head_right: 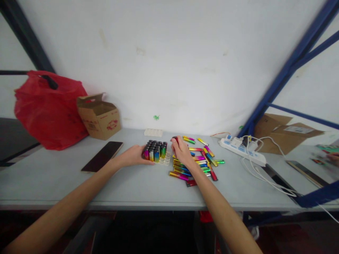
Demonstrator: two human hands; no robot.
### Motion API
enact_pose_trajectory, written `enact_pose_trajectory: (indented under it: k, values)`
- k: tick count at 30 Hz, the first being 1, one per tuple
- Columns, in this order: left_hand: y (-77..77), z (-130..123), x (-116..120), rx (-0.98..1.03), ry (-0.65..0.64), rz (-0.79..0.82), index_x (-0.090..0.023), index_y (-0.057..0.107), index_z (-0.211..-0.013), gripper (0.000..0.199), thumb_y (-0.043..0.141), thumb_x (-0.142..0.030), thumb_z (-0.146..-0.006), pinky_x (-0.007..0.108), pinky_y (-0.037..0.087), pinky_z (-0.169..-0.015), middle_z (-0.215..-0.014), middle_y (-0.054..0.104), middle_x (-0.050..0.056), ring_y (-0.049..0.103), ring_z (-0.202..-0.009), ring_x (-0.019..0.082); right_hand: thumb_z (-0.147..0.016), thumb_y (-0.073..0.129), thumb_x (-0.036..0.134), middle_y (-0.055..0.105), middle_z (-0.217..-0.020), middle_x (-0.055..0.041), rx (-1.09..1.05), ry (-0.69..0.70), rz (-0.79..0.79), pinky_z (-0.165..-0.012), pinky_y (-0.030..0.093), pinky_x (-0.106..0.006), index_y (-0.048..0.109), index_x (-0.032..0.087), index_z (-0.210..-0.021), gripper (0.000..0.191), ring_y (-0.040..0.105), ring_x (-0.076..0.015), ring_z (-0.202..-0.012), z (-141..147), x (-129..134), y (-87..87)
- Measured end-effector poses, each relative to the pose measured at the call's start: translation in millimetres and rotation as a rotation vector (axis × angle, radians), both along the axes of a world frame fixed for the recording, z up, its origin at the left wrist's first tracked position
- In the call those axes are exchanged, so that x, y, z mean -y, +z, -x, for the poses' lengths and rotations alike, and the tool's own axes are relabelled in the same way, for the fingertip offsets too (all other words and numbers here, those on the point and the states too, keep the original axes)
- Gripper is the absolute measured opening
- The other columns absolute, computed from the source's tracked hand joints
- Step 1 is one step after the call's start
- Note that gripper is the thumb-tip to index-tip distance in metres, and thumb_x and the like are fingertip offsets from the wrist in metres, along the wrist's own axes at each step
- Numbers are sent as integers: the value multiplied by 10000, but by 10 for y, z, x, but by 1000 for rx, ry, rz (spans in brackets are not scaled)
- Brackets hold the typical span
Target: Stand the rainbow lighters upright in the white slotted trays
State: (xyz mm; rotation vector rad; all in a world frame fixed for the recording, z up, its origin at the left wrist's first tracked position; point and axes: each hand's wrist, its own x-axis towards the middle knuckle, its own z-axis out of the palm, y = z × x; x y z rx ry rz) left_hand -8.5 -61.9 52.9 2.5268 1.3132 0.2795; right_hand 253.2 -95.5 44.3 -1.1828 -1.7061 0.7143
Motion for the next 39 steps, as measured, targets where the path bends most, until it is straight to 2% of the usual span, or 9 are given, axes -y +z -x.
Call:
enact_pose_trajectory:
  k: [6,8,12,18,28,31,34,36,39]
  values:
    - [-13,11,-6,16,0,-7,-200,625,-1197,839,673,-823,-637,312,488,-662,-920,770,67,716,-817,293,-1046,355,499,595,-830,-31,419,55,-296,-756,422,-308,497,227,-853,363,559,-185,-797,-4,101,110]
    - [-14,11,-9,12,-3,-4,-204,623,-1203,841,667,-828,-641,311,490,-663,-927,770,67,718,-824,294,-1048,367,484,580,-830,-38,517,57,-354,-759,402,-308,497,220,-796,388,532,-186,-804,-7,113,124]
    - [-16,9,-15,5,-6,1,-205,622,-1212,833,669,-819,-651,306,491,-668,-943,771,72,722,-839,294,-1043,406,491,572,-709,-6,536,55,-279,-653,354,-279,504,216,-756,409,499,-161,-669,11,126,120]
    - [-44,17,-24,51,-13,3,-220,626,-1225,812,699,-783,-644,299,503,-726,-1005,775,73,723,-889,292,-1032,459,496,668,-766,-30,542,80,-230,-651,353,-265,610,198,-839,385,583,-166,-706,6,88,61]
    - [-33,11,-19,15,-6,-2,-225,616,-1207,807,673,-808,-651,306,494,-689,-973,772,68,722,-868,299,-1008,475,563,606,-650,-17,694,47,-248,-596,305,-272,607,206,-757,456,538,-162,-617,-5,63,34]
    - [-9,7,-4,11,4,-1,-218,619,-1214,815,672,-807,-653,305,488,-679,-956,773,66,719,-854,298,-1073,314,480,673,-748,-46,665,-97,-266,-684,378,-282,627,206,-795,500,610,-183,-715,-224,-2,73]
    - [7,5,6,-4,9,2,-207,628,-1208,825,664,-817,-654,311,480,-663,-921,768,68,715,-819,300,-1069,325,368,719,-870,-98,693,-424,-226,-790,431,-309,669,175,-921,421,653,-223,-833,-641,-171,52]
    - [6,4,3,-12,6,-3,-201,624,-1213,836,654,-825,-657,318,477,-652,-913,763,72,712,-811,305,-1024,407,263,725,-1066,-148,755,-574,-145,-905,438,-325,671,120,-1109,313,651,-253,-1018,-953,-291,-8]
    - [-12,5,-13,-20,4,-10,-196,619,-1216,854,643,-840,-655,326,474,-644,-907,758,80,707,-799,310,-977,463,212,656,-1297,-201,857,-715,82,-1010,417,-346,604,68,-1320,398,602,-272,-1197,-1322,-403,-129]
